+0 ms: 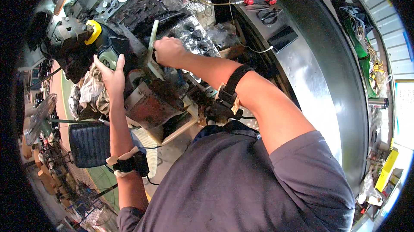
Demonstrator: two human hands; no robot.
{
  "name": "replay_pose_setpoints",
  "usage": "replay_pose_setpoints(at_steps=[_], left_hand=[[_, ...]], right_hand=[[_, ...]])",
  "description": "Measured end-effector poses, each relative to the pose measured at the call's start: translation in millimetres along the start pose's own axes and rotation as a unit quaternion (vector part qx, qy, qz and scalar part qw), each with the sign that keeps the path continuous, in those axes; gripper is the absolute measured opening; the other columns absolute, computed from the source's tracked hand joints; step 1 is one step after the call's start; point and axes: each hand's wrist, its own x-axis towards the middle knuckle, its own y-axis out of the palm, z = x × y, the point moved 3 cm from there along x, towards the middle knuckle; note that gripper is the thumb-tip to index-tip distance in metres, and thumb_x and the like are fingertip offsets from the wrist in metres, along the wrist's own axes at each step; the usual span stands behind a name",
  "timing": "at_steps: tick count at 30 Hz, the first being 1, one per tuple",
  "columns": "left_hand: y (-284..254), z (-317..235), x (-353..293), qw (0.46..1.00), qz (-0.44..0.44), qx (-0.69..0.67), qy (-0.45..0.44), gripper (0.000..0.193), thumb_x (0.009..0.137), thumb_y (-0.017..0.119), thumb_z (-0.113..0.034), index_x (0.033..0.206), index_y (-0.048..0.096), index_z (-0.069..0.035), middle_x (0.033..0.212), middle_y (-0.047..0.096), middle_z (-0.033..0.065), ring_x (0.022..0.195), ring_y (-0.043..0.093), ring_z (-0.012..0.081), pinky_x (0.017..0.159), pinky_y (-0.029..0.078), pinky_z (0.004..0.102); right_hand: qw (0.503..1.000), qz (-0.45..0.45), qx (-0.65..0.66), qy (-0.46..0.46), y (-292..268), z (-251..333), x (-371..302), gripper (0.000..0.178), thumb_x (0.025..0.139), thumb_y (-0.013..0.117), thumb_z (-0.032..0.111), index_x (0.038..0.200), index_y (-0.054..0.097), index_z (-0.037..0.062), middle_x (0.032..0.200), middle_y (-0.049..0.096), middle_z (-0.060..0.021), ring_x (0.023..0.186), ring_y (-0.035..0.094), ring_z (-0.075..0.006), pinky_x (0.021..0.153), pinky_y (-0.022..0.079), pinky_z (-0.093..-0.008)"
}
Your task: Operating an industrial toe-lasting machine to shape the front of shoes.
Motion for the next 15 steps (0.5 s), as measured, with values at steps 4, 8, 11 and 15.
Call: replay_pose_setpoints(at_steps=[4,8,11,15], left_hand=[[-1.2,0.0,-1.7,1.000,-0.002,0.003,-0.001,0.100,0.090,0.079,-0.032,0.161,0.014,-0.003,0.154,0.039,0.0308,0.139,0.045,0.0397,0.116,0.033,0.0438],[-2.5,-1.7,0.1,1.000,0.003,0.014,0.001,0.100,0.090,0.078,-0.032,0.161,0.014,-0.003,0.155,0.038,0.0314,0.141,0.042,0.0409,0.117,0.032,0.0446],[-1.1,-4.5,1.1,1.000,0.004,0.017,-0.003,0.100,0.090,0.078,-0.033,0.161,0.014,-0.003,0.155,0.037,0.0313,0.141,0.042,0.0415,0.117,0.032,0.0452],[-6.2,-1.8,2.0,1.000,0.002,0.015,0.003,0.101,0.089,0.080,-0.034,0.160,0.015,-0.003,0.155,0.038,0.0307,0.139,0.044,0.0411,0.116,0.033,0.0453]], right_hand=[[1.000,0.013,0.006,0.010,-1.1,1.0,-0.5,0.028,0.089,0.060,0.023,0.105,0.072,0.0029,0.102,0.070,-0.0254,0.099,0.069,-0.0422,0.091,0.054,-0.0501],[1.000,-0.001,0.010,0.006,-2.5,0.8,2.1,0.027,0.089,0.060,0.022,0.104,0.072,0.0026,0.100,0.070,-0.0260,0.098,0.069,-0.0427,0.091,0.054,-0.0506],[0.999,0.011,-0.021,0.021,-1.6,-1.8,4.5,0.031,0.091,0.063,0.028,0.112,0.071,0.0074,0.100,0.072,-0.0243,0.100,0.069,-0.0418,0.092,0.054,-0.0498],[0.999,-0.014,-0.025,0.031,-1.3,1.8,4.3,0.029,0.089,0.062,0.026,0.107,0.071,0.0051,0.098,0.072,-0.0252,0.098,0.069,-0.0417,0.090,0.055,-0.0508]])
